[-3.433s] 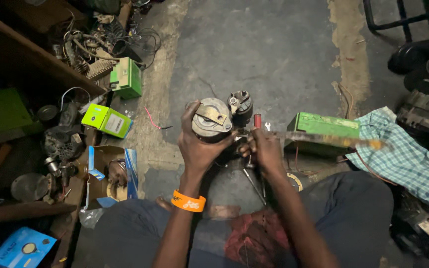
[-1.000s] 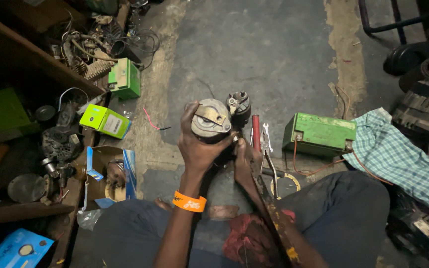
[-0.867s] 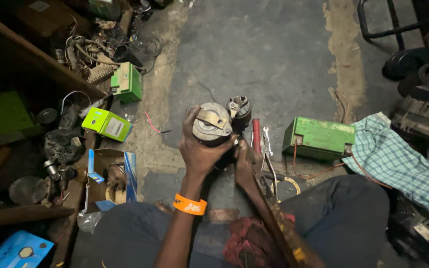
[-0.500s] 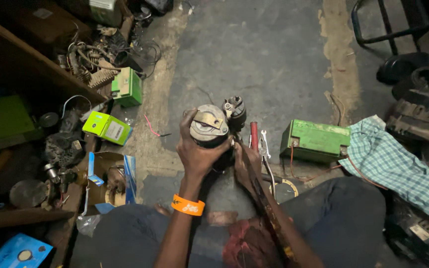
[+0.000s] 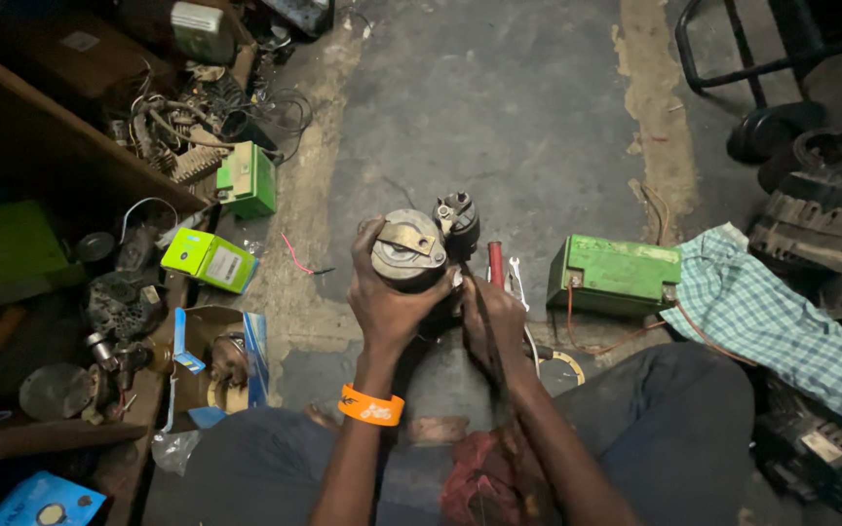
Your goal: The person sits on the floor and uses a hammer and a metal bar to repeatedly strike a cylindrical motor component. The person holds the motor with one hand and strikes it with the other, occasionally adjusting the motor's position.
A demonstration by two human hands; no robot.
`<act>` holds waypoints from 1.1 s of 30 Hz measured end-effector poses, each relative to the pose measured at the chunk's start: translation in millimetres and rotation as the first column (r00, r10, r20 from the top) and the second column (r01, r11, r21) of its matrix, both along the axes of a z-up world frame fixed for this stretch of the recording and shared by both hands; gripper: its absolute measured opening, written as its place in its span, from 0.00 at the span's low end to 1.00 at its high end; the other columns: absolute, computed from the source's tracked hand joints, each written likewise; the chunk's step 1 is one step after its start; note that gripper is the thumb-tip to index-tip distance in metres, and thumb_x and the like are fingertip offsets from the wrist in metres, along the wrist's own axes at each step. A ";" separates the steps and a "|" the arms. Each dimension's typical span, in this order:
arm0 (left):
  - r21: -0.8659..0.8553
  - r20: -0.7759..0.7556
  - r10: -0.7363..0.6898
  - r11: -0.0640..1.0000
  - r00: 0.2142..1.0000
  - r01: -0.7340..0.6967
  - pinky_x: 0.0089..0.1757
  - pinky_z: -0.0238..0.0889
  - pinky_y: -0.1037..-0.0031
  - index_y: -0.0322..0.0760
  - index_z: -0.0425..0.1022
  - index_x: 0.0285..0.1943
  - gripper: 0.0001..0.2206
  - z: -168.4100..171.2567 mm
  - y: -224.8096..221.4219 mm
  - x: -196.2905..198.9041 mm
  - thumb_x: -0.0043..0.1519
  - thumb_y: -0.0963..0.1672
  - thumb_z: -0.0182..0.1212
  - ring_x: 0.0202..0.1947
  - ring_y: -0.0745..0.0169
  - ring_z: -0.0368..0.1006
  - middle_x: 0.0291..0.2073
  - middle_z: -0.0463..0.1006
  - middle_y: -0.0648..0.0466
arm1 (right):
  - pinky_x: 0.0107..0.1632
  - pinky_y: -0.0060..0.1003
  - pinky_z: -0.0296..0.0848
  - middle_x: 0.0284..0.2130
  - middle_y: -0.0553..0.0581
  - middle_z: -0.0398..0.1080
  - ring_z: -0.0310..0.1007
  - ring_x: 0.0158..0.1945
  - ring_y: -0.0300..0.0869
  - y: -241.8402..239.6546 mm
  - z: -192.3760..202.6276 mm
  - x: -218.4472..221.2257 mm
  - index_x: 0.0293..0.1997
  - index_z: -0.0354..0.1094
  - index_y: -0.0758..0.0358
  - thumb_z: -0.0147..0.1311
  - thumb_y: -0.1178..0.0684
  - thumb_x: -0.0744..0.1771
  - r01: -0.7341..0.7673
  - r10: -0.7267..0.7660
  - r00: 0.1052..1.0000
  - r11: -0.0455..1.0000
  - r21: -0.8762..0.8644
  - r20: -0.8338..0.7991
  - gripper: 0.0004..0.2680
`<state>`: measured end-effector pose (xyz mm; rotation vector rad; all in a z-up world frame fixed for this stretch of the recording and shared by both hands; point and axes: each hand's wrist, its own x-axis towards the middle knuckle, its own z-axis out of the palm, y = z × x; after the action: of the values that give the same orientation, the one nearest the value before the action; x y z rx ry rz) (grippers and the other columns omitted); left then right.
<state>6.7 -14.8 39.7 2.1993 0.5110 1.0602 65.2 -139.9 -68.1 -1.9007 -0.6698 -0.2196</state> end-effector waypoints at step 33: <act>-0.716 0.135 0.303 0.688 0.943 -0.118 0.58 0.62 0.58 0.26 0.54 0.71 0.48 -128.0 44.4 -2.4 0.48 0.55 0.77 0.58 0.39 0.67 0.59 0.67 0.37 | 0.52 0.36 0.72 0.43 0.57 0.72 0.73 0.46 0.41 -50.7 -44.0 42.3 0.57 0.68 0.69 0.44 0.50 0.73 0.085 -0.123 0.770 0.992 -0.090 -0.626 0.13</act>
<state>4.4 29.6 -88.3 1.3297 0.9033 1.0101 107.6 -190.7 -112.0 -1.9048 -0.1063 0.3729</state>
